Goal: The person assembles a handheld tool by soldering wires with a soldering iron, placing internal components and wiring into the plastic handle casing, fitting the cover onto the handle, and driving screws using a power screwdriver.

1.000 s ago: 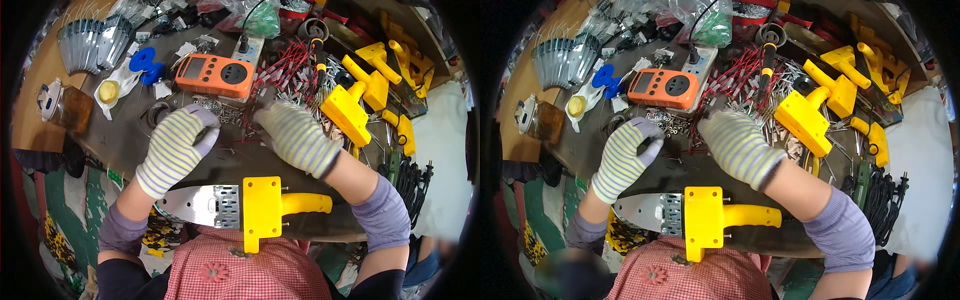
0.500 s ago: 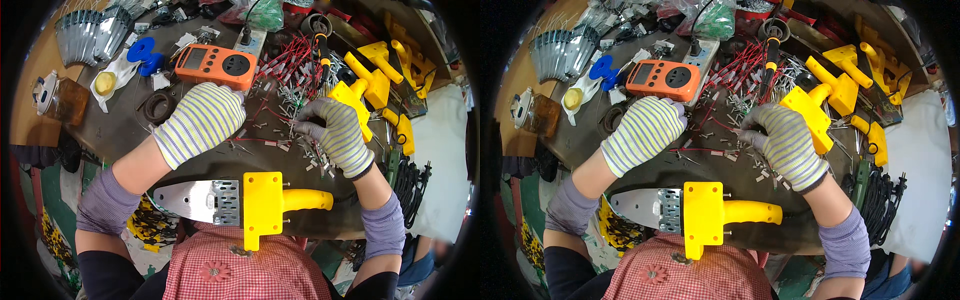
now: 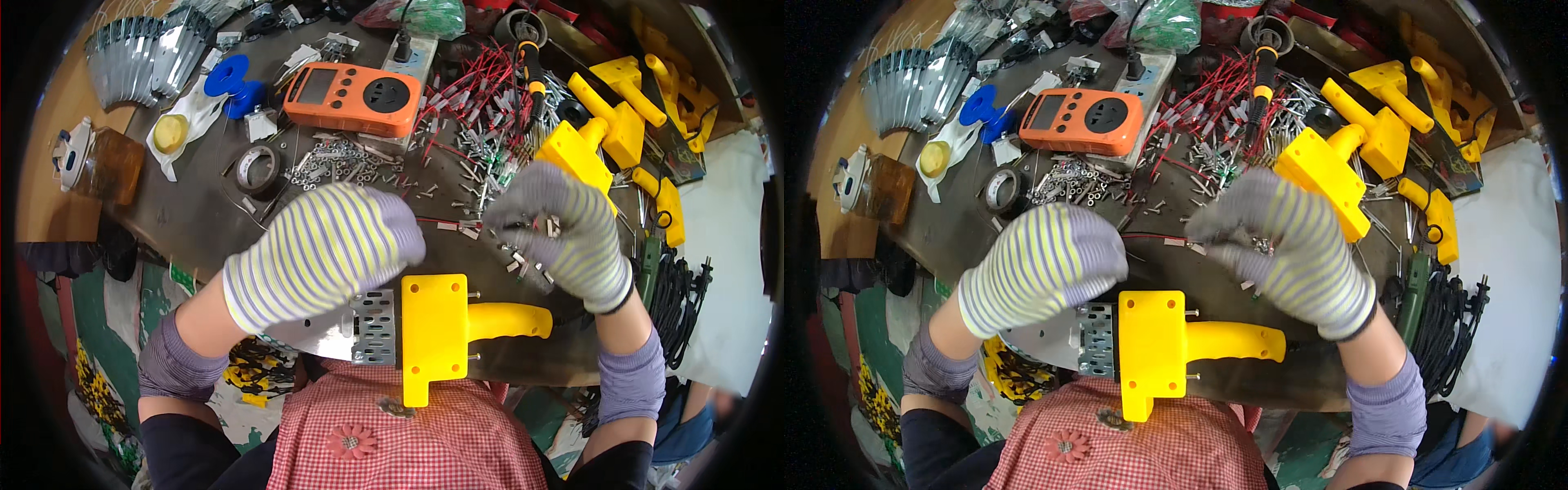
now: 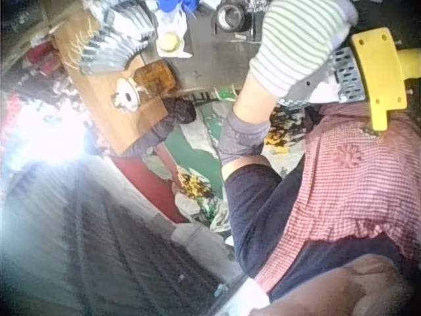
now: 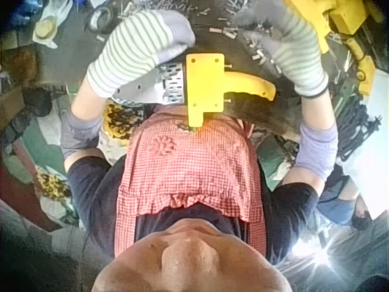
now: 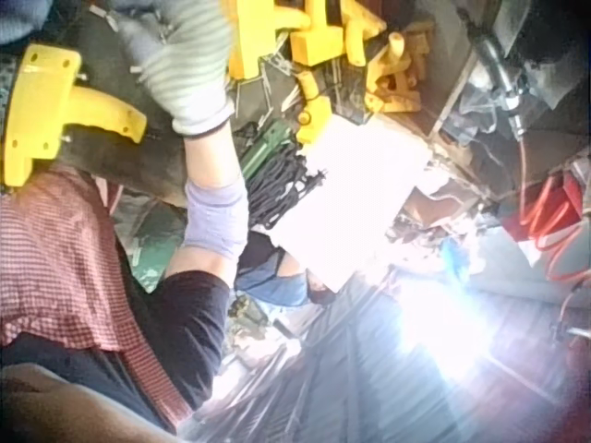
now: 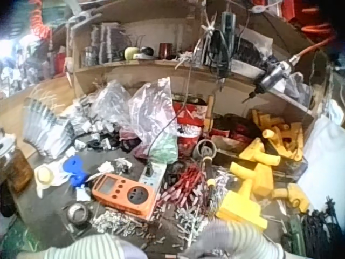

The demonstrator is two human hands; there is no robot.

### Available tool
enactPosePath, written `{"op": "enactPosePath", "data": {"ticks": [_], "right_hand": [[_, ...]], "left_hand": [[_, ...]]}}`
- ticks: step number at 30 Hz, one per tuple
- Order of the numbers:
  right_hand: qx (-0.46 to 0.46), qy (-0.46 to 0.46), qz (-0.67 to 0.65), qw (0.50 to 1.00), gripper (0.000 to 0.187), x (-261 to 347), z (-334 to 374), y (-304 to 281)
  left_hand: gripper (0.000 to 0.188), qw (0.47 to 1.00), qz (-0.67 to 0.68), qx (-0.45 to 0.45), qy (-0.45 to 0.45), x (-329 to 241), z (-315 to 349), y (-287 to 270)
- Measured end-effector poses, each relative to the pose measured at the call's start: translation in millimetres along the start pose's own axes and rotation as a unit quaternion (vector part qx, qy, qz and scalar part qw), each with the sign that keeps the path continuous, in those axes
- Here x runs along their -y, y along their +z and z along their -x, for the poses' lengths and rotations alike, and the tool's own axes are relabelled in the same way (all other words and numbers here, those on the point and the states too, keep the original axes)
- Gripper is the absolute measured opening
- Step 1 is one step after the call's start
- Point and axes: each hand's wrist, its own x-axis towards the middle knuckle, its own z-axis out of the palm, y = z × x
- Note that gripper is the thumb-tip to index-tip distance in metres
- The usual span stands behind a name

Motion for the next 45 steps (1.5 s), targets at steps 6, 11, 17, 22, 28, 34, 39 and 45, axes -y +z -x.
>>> {"op": "enactPosePath", "data": {"ticks": [6,11,17,22,28,34,39,45], "right_hand": [[0.071,-0.132,0.130,0.980,0.022,5,15,22],[0.086,-0.269,0.228,0.932,0.025,3,19,37],[0.141,-0.189,0.233,0.944,0.028,0,5,24],[0.060,-0.136,0.361,0.921,0.021,-16,-36,40],[0.084,-0.105,0.410,0.902,0.015,-17,-46,53],[-0.021,-0.131,0.184,0.974,0.010,-1,6,21],[0.139,-0.091,0.101,0.981,0.016,40,71,29],[0.090,-0.187,0.155,0.966,0.019,48,74,42]], "left_hand": [[0.021,0.993,-0.077,-0.003,0.085,-25,-1,1],[0.027,0.978,-0.115,-0.012,0.176,-29,7,18],[0.027,0.988,-0.096,-0.061,0.103,-27,17,13],[0.021,0.983,-0.130,-0.099,-0.080,2,20,15],[0.011,0.965,-0.257,0.032,-0.048,-2,4,29],[0.014,0.965,-0.261,0.016,-0.002,5,3,33],[0.018,0.986,0.140,-0.092,-0.026,-29,23,13],[0.019,0.962,0.270,-0.030,-0.026,-54,30,20]]}}
